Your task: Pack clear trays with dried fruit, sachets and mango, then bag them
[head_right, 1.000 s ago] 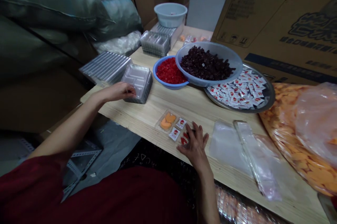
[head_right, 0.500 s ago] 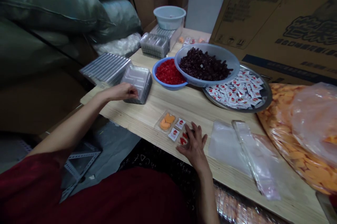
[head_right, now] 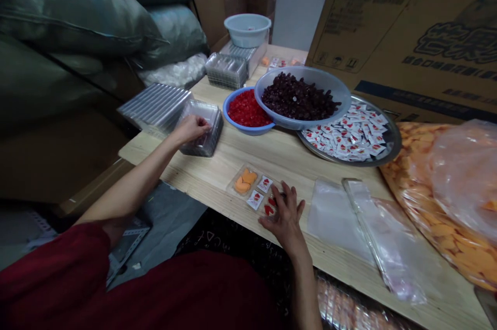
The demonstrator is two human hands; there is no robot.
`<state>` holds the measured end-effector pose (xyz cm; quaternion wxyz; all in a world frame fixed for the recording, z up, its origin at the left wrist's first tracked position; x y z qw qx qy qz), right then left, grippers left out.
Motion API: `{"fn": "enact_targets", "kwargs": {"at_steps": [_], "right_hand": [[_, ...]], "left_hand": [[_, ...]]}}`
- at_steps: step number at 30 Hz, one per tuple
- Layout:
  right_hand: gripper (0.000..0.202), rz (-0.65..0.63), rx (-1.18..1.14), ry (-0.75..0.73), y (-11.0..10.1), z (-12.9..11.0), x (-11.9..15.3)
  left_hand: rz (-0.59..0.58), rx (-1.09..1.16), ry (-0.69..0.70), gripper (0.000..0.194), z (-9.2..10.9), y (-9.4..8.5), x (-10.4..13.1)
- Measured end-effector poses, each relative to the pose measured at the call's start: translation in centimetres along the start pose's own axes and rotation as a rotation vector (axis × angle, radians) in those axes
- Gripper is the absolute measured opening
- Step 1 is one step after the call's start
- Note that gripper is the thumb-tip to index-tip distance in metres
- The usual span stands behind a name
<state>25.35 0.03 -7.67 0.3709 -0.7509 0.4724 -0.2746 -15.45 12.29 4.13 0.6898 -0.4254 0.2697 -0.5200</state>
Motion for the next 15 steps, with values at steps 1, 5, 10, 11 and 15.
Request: {"fn": "enact_targets", "kwargs": {"at_steps": [1, 5, 10, 11, 15], "right_hand": [[0.088, -0.002, 0.002, 0.002, 0.03, 0.05, -0.02], [0.089, 0.012, -0.005, -0.012, 0.09, 0.06, 0.04], [0.089, 0.033, 0.009, -0.016, 0.24, 0.04, 0.05], [0.089, 0.037, 0.016, -0.018, 0.26, 0.05, 0.02], [0.091, 0.032, 0.016, -0.017, 0.24, 0.09, -0.12]], "left_hand": [[0.001, 0.002, -0.012, 0.017, -0.04, -0.08, -0.02], [-0.007, -0.005, -0.012, 0.026, 0.04, -0.26, -0.18], [0.004, 0.011, -0.025, 0.025, -0.19, 0.04, -0.68], [0.008, 0.018, -0.027, 0.024, -0.28, 0.1, -0.76], [0.017, 0.018, -0.023, 0.026, -0.48, 0.15, -0.86]]}}
Point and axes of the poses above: each hand's wrist, its own x-axis away from the middle knuckle, its own y-axis out of the palm, z = x × y, the point moved 3 cm from there along -x, towards the middle knuckle
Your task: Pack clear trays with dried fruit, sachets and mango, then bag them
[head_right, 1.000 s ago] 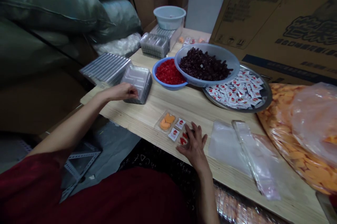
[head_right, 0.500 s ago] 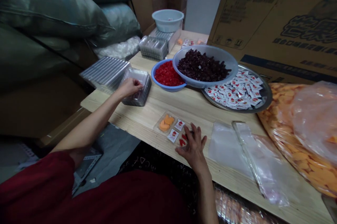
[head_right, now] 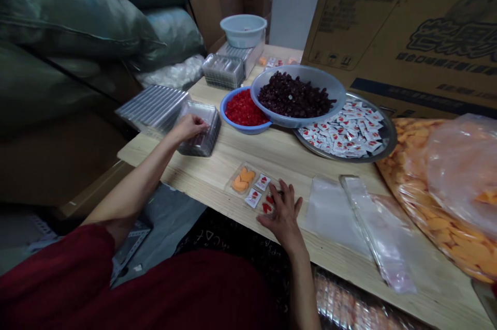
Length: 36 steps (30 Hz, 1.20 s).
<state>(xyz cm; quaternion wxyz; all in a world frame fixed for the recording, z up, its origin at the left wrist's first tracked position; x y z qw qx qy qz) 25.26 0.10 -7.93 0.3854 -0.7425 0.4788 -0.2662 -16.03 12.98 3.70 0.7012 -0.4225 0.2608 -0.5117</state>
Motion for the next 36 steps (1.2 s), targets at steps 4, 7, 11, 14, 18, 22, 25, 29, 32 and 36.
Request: {"fn": "enact_targets", "kwargs": {"at_steps": [4, 7, 11, 14, 18, 22, 25, 29, 32, 36], "right_hand": [[0.091, -0.011, -0.014, 0.008, -0.1, 0.1, 0.0], [0.089, -0.009, -0.022, -0.001, 0.0, 0.1, 0.1], [0.091, 0.006, -0.017, -0.008, 0.1, 0.1, 0.1], [0.091, 0.019, -0.01, -0.011, 0.1, 0.0, 0.1], [0.089, 0.018, -0.035, -0.017, 0.1, 0.0, 0.2], [0.088, 0.017, -0.052, -0.019, 0.0, -0.1, 0.3], [0.088, 0.011, -0.054, -0.013, -0.1, -0.2, 0.2], [0.09, -0.007, -0.045, 0.003, -0.2, -0.2, 0.2], [0.091, 0.004, -0.045, -0.003, -0.3, -0.4, 0.2], [0.09, 0.003, -0.052, -0.009, -0.3, -0.4, 0.2]], "left_hand": [[-0.005, -0.015, 0.002, 0.027, 0.2, -0.1, 0.1], [-0.008, 0.004, -0.015, 0.024, 0.3, -0.1, 0.3], [0.009, -0.003, -0.023, 0.022, 0.5, 0.0, 0.5], [0.018, -0.015, -0.029, 0.022, 0.6, 0.0, 0.6], [0.02, -0.008, -0.031, 0.024, 0.7, 0.0, 0.7], [0.003, 0.01, -0.022, 0.02, 0.7, 0.2, 0.6], [-0.004, 0.007, -0.015, 0.019, 0.7, 0.5, 0.5], [0.012, -0.021, -0.022, 0.016, 0.6, 0.7, 0.3], [0.026, -0.051, -0.029, 0.012, 0.8, 0.8, 0.2], [0.03, -0.087, -0.025, 0.008, 1.3, 0.9, 0.3]]}}
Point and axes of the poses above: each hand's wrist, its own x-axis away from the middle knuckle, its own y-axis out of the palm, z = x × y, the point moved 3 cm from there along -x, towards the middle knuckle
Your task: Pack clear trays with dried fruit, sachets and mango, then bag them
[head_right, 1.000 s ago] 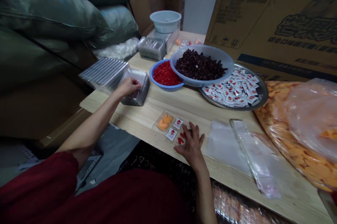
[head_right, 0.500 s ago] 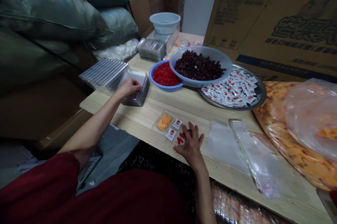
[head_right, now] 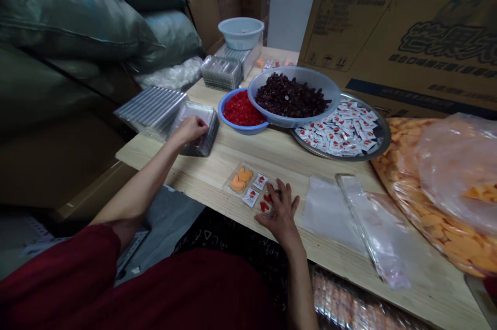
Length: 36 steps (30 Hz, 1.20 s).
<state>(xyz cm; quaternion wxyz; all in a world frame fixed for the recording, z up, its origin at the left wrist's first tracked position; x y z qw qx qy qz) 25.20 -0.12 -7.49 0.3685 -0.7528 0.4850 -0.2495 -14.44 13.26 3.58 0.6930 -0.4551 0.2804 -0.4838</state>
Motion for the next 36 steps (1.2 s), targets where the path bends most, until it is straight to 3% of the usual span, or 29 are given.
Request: {"fn": "enact_targets", "kwargs": {"at_steps": [6, 12, 15, 18, 20, 23, 25, 27, 29, 32, 36], "right_hand": [[0.091, 0.003, 0.038, 0.003, -0.1, -0.2, 0.0], [0.093, -0.019, -0.001, -0.007, -0.3, 0.4, 0.1], [0.081, 0.108, -0.114, 0.023, -1.3, -0.5, -0.3], [0.06, 0.324, -0.436, 0.041, -2.8, -3.8, -0.8], [0.052, 0.341, -0.79, 0.091, -2.8, -6.8, -1.4], [0.058, 0.116, -1.332, 0.253, -1.2, -10.7, -2.5], [0.055, -0.027, -1.603, 0.34, -0.2, -12.0, -3.0], [0.048, 0.008, -1.746, 0.387, -0.1, -11.7, -3.2], [0.046, 0.181, -1.733, 0.396, -0.8, -10.2, -2.9], [0.045, 0.362, -1.509, 0.371, -1.9, -7.7, -1.7], [0.042, 0.49, -1.209, 0.346, -1.8, -5.6, 0.2]], "left_hand": [[0.028, -0.031, 0.032, 0.009, 0.5, -0.7, 0.9], [0.251, 0.275, 0.183, 0.012, -0.5, -3.5, 2.9], [0.325, 0.502, 0.258, 0.012, 0.3, -5.0, 5.3], [0.269, 0.744, 0.355, 0.015, 3.0, -5.4, 9.6], [0.143, 0.93, 0.403, 0.017, 5.3, -4.6, 13.0], [-0.089, 1.193, 0.433, 0.019, 7.9, -1.6, 17.6], [-0.197, 1.319, 0.396, 0.02, 8.5, 0.7, 19.3], [-0.275, 1.38, 0.32, 0.023, 8.4, 2.7, 19.7], [-0.319, 1.413, 0.221, 0.03, 7.7, 3.7, 19.1], [-0.331, 1.489, 0.086, 0.052, 6.0, 3.6, 17.2], [-0.284, 1.271, 0.131, 0.053, 3.9, 4.4, 15.5]]}}
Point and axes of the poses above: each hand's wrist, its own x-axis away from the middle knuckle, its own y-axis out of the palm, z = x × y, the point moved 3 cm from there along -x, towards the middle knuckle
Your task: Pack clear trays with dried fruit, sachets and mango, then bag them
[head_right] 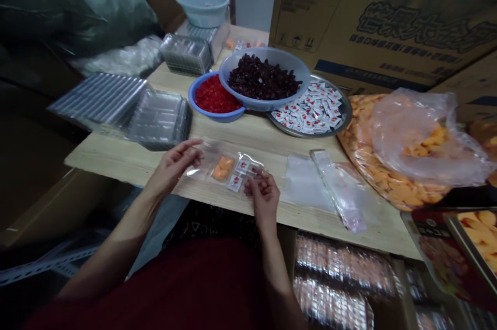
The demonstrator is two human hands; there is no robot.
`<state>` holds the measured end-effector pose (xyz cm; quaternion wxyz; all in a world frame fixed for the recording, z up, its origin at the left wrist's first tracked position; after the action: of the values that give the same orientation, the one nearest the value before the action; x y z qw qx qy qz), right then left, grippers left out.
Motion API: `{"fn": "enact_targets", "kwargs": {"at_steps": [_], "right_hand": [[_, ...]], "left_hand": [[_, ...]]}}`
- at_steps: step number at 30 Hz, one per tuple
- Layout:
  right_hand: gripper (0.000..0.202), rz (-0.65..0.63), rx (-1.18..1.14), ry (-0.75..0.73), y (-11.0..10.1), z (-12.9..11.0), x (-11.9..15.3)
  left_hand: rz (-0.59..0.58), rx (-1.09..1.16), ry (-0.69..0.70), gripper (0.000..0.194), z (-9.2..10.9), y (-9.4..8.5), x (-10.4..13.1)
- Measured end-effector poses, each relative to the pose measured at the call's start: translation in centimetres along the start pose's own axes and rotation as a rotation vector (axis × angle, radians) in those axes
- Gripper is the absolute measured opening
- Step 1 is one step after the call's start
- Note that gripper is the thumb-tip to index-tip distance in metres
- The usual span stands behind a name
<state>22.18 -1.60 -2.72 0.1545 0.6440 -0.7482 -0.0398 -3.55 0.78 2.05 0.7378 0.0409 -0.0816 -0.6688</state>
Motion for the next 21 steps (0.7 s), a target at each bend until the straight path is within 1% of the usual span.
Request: {"fn": "enact_targets", "kwargs": {"at_steps": [3, 6, 9, 12, 15, 18, 21], "right_hand": [[0.041, 0.065, 0.192, -0.087, -1.0, 1.1, 0.2], [0.048, 0.113, 0.417, -0.158, -1.6, 2.2, -0.5], [0.059, 0.15, 0.629, -0.203, -2.4, 2.9, -1.7], [0.062, 0.175, 0.739, -0.255, -3.2, 3.0, -2.5], [0.06, 0.183, 0.793, -0.327, -4.0, 2.7, -2.6], [0.056, 0.107, 0.823, -0.332, -4.5, 2.6, -2.1], [0.057, -0.001, 0.832, -0.314, -4.4, 2.7, -1.4]], "left_hand": [[-0.023, -0.257, 0.018, 0.05, -3.1, -0.4, -0.8], [0.053, -0.455, 0.078, 0.048, -6.3, -0.7, -2.2], [0.07, -0.65, 0.141, 0.043, -8.1, -0.5, -3.9], [0.04, -0.744, 0.169, 0.039, -8.5, 0.1, -5.2], [-0.01, -0.79, 0.159, 0.037, -8.2, 0.8, -5.5], [-0.076, -0.857, 0.136, 0.037, -7.7, 1.0, -4.9], [-0.102, -0.911, 0.127, 0.037, -7.2, 0.5, -3.7]]}}
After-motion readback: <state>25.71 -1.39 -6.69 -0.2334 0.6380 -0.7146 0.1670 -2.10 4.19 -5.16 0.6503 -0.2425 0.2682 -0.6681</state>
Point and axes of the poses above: each hand's wrist, its own x-axis away from the middle knuckle, its own y-axis out of the palm, z = x × y, the point moved 3 cm from there along -x, towards the middle knuckle
